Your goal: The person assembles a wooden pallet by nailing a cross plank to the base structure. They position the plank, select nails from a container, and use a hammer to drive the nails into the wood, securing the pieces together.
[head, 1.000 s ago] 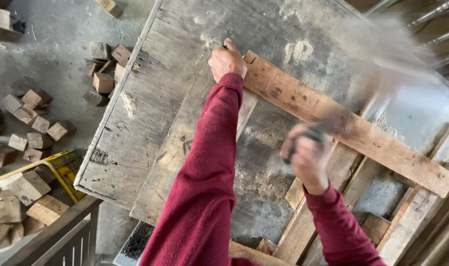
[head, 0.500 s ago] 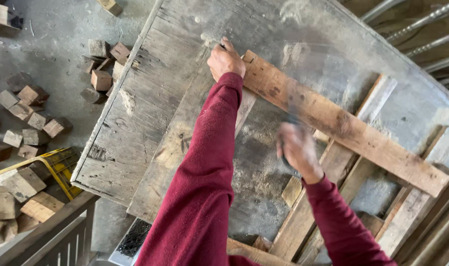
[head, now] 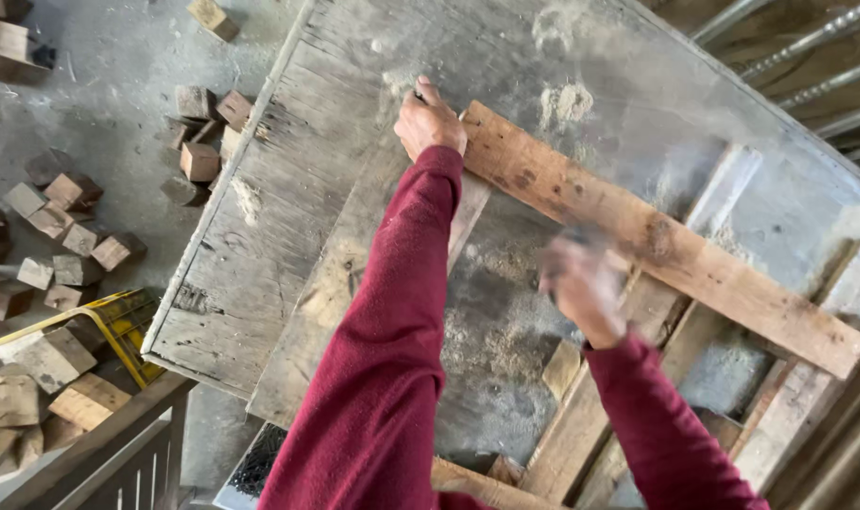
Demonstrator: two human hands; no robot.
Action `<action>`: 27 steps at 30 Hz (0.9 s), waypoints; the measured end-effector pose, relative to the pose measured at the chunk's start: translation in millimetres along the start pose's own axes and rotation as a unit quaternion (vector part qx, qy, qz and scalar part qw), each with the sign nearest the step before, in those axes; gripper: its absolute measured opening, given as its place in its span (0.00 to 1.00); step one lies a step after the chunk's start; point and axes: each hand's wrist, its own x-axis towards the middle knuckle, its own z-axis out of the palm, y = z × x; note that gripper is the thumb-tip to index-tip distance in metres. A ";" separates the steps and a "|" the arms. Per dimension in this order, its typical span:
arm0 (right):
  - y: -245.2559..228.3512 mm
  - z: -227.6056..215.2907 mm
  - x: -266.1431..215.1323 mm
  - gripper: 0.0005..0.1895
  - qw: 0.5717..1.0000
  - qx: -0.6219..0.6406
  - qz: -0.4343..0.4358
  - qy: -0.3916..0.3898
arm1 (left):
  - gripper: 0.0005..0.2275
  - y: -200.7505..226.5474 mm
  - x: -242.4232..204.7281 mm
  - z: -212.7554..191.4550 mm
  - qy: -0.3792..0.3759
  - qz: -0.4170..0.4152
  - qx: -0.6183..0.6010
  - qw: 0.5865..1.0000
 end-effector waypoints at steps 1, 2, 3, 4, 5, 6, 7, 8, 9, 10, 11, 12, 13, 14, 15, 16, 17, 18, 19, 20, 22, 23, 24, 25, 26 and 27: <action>15.2 5.1 -3.5 0.23 0.938 -0.091 0.330 -0.042 | 0.23 -3.7 -1.6 2.1 -0.009 -0.002 0.006 1.000; 23.5 3.8 -12.3 0.22 0.945 -0.115 0.305 -0.004 | 0.22 -7.6 -4.8 3.9 0.002 0.014 0.008 1.000; 25.3 1.8 -12.1 0.22 0.953 -0.136 0.268 0.033 | 0.21 -4.1 -3.4 1.4 0.022 0.037 0.006 0.999; 18.9 -7.1 -16.4 0.22 0.958 -0.155 0.230 0.070 | 0.20 1.3 -0.8 -0.4 0.041 0.061 0.004 0.997; 16.7 -12.5 -17.7 0.21 0.975 0.006 0.187 0.120 | 0.20 -11.1 -11.7 -0.5 0.031 0.038 -0.003 0.999; 2.6 -16.1 -38.2 0.18 0.966 0.093 0.153 0.184 | 0.20 -22.4 -21.8 -2.4 0.022 0.014 -0.010 1.000; -14.0 -25.7 -33.5 0.17 0.952 0.181 0.084 0.232 | 0.20 -4.0 -10.6 -1.7 0.030 0.008 -0.040 0.999; -25.0 -36.0 -17.0 0.25 0.973 0.128 -0.088 0.168 | 0.20 16.3 0.5 -1.0 0.034 0.017 -0.043 0.998; -29.8 -37.5 -17.8 0.30 0.968 0.109 -0.172 0.145 | 0.20 8.9 -6.3 -4.0 0.030 0.003 -0.026 0.999; -31.0 -37.9 -21.2 0.35 0.955 0.097 -0.256 0.118 | 0.20 0.5 -13.0 -5.9 0.025 -0.010 -0.009 1.000; -24.2 -34.8 -13.4 0.36 0.936 0.126 -0.298 0.138 | 0.20 3.7 -11.0 -6.0 0.021 -0.021 -0.006 1.000; -11.7 -26.1 -7.9 0.34 0.950 0.131 -0.252 0.131 | 0.20 6.6 -9.2 -6.0 0.017 -0.031 -0.003 0.999; 4.2 -19.5 -4.6 0.34 0.963 0.133 -0.203 0.121 | 0.20 7.5 -8.9 -5.0 0.013 -0.045 -0.001 0.999; 24.3 -5.4 -7.1 0.36 0.989 0.106 -0.062 0.082 | 0.18 7.3 -7.6 -3.4 0.014 -0.034 0.004 0.999; 43.2 3.1 -12.2 0.42 0.993 0.079 0.081 0.045 | 0.17 4.3 -6.3 -1.7 0.012 -0.020 0.012 1.000; 60.2 1.4 -13.1 0.27 0.941 -0.099 0.322 -0.040 | 0.16 -1.0 -5.4 1.3 0.011 -0.006 0.020 1.000; 71.8 -1.4 -21.1 0.25 0.947 -0.062 0.315 0.000 | 0.15 -7.5 -2.0 6.5 0.015 0.005 0.020 1.000; 78.0 -5.3 -33.2 0.22 0.951 -0.024 0.307 0.040 | 0.14 -15.6 -1.1 11.4 0.018 0.015 0.019 1.000; 72.0 -10.2 -52.6 0.19 0.949 0.015 0.306 0.081 | 0.13 -23.6 -8.2 12.2 0.018 0.021 0.025 0.999; 66.7 -13.6 -62.1 0.19 0.960 0.010 0.264 0.092 | 0.13 -29.7 -7.9 11.0 0.017 0.078 -0.031 0.996; 78.6 -4.6 -72.1 0.19 0.976 -0.002 0.172 0.133 | 0.16 -45.5 20.4 23.1 0.000 0.202 -0.149 0.968; 76.2 -3.4 -82.1 0.18 0.973 0.059 0.164 0.153 | 0.13 -44.8 24.8 28.2 0.029 0.210 -0.136 0.968; 73.6 -2.4 -94.0 0.17 0.966 0.120 0.153 0.173 | 0.10 -41.1 27.6 32.6 0.058 0.218 -0.124 0.966; 75.1 2.8 -109.1 0.16 0.951 0.180 0.155 0.198 | 0.07 -47.6 28.6 32.2 0.078 0.220 -0.102 0.967; 78.7 8.3 -119.3 0.16 0.938 0.179 0.200 0.218 | 0.06 -49.3 32.6 26.2 0.046 0.210 -0.219 0.952; 80.3 12.7 -127.3 0.16 0.923 0.179 0.238 0.242 | 0.04 -41.3 31.5 20.2 0.009 0.199 -0.335 0.921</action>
